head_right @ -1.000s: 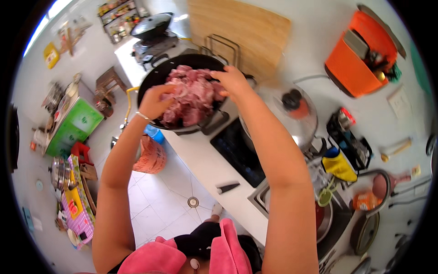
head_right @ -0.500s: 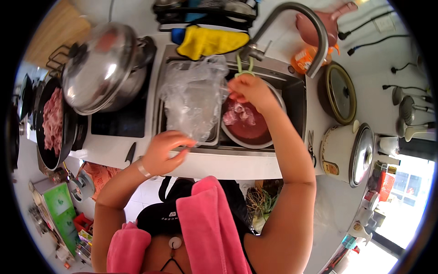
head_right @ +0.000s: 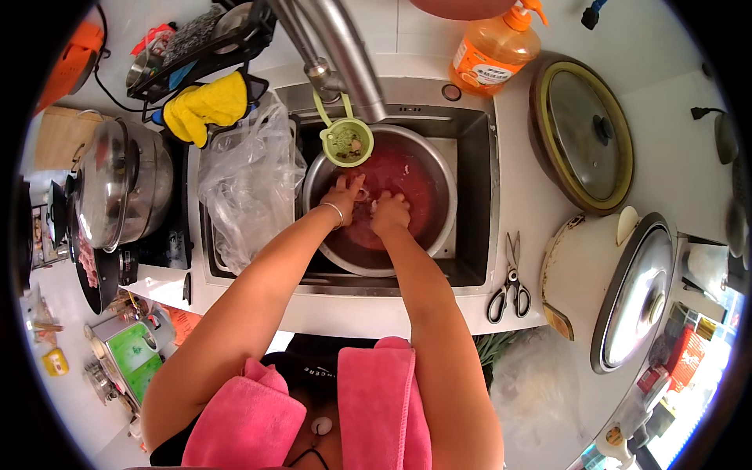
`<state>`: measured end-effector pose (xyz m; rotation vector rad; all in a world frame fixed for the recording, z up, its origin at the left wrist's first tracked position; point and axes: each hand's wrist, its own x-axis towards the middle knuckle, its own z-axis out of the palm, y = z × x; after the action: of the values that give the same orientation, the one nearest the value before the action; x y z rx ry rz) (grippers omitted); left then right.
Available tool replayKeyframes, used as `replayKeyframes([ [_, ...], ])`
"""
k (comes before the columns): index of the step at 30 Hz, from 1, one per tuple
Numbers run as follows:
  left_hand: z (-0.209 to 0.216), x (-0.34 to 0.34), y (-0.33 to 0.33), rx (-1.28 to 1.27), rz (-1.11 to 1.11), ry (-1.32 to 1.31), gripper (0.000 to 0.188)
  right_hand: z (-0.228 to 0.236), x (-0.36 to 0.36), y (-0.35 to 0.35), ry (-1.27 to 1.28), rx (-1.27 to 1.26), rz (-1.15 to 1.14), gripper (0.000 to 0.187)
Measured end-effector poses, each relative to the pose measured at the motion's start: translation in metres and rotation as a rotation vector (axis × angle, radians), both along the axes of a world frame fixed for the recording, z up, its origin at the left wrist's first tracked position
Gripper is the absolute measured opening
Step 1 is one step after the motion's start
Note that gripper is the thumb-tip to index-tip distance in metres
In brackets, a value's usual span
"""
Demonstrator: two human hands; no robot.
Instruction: The person retrieves kitchen shears from a drawer and proceeds to trim fat from raw meat chunks in a metal bowl placed in the sink. After trimming, the person transfers the meat to a wok on the stove and rinses the bowl under running water.
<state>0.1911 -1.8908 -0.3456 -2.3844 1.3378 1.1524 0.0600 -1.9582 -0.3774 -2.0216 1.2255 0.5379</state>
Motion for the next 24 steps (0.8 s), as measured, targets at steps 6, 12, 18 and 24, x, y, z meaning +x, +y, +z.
replayKeyframes([
  [6, -0.015, -0.011, -0.004, -0.107, 0.488, 0.271, 0.103, -0.01, -0.024, -0.016, -0.432, 1.215, -1.197, 0.06],
  [12, -0.044, -0.007, 0.009, -0.372, 0.793, 0.785, 0.093, 0.017, -0.018, -0.016, -0.752, 1.503, -1.341, 0.051],
  [18, 0.041, -0.029, -0.011, -0.607, 0.51, 0.418, 0.078, 0.058, -0.028, -0.006, -0.988, 1.442, -1.251, 0.053],
  [24, 0.11, -0.07, -0.013, -0.593, 0.537, 0.228, 0.062, 0.084, -0.037, 0.007, -1.061, 1.179, -1.306, 0.055],
])
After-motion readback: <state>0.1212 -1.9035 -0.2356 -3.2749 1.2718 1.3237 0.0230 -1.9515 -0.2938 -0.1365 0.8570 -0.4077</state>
